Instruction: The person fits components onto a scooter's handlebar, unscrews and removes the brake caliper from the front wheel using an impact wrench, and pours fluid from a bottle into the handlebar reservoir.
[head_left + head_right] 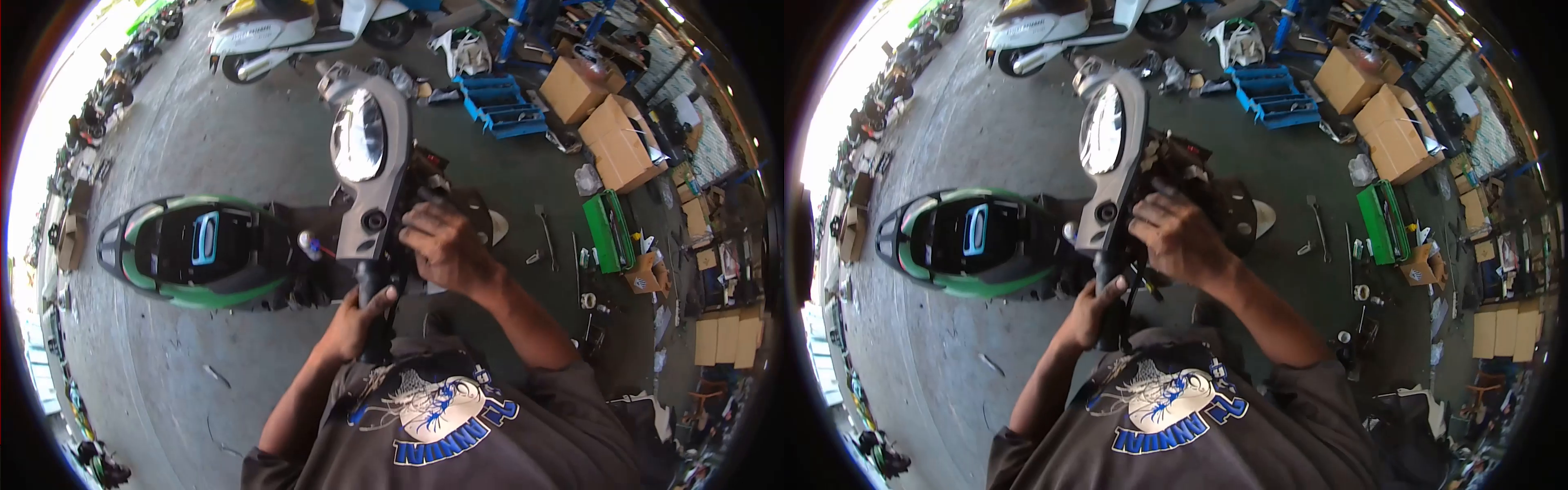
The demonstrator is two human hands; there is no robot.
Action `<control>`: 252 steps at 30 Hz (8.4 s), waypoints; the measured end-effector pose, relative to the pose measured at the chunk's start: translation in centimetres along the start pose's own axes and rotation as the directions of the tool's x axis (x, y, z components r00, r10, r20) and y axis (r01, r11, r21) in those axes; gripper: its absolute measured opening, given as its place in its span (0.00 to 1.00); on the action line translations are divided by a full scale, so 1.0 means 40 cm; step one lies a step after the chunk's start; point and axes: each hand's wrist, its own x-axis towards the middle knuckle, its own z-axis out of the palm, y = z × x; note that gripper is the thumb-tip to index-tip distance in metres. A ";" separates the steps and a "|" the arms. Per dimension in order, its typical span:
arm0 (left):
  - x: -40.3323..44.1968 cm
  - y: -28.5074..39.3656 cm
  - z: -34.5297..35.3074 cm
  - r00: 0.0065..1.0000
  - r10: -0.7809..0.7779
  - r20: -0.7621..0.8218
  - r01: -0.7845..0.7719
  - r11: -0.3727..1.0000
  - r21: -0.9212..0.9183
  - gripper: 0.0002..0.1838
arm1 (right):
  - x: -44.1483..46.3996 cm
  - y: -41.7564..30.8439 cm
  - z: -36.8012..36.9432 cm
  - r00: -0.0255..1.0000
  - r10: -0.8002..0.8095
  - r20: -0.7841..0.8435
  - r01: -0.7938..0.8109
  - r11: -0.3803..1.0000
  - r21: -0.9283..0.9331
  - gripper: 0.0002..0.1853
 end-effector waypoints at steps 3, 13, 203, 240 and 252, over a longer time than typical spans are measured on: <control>-0.001 0.015 -0.029 0.927 0.352 -0.129 -0.286 0.886 0.366 0.34 | 0.005 0.001 0.003 1.000 -0.013 -0.027 0.012 1.000 -0.012 0.12; -0.003 0.016 0.009 0.995 0.066 -0.072 -0.061 0.996 0.072 0.41 | 0.019 0.006 -0.020 0.997 0.067 0.036 -0.071 0.992 0.107 0.15; -0.102 0.084 0.240 0.668 0.744 -0.003 -0.378 0.344 0.860 0.18 | -0.275 -0.100 -0.017 0.681 0.073 0.729 -0.209 -0.935 0.288 0.30; -0.089 -0.275 -0.273 0.355 0.686 -0.636 0.030 0.671 0.741 0.19 | -0.586 -0.026 0.126 0.035 0.662 0.749 -0.757 -0.471 0.452 0.18; 0.841 -0.971 -0.572 0.701 0.559 -0.443 0.184 0.459 0.869 0.29 | -0.864 -0.348 0.232 -0.177 0.817 0.549 -0.965 -0.034 -0.260 0.17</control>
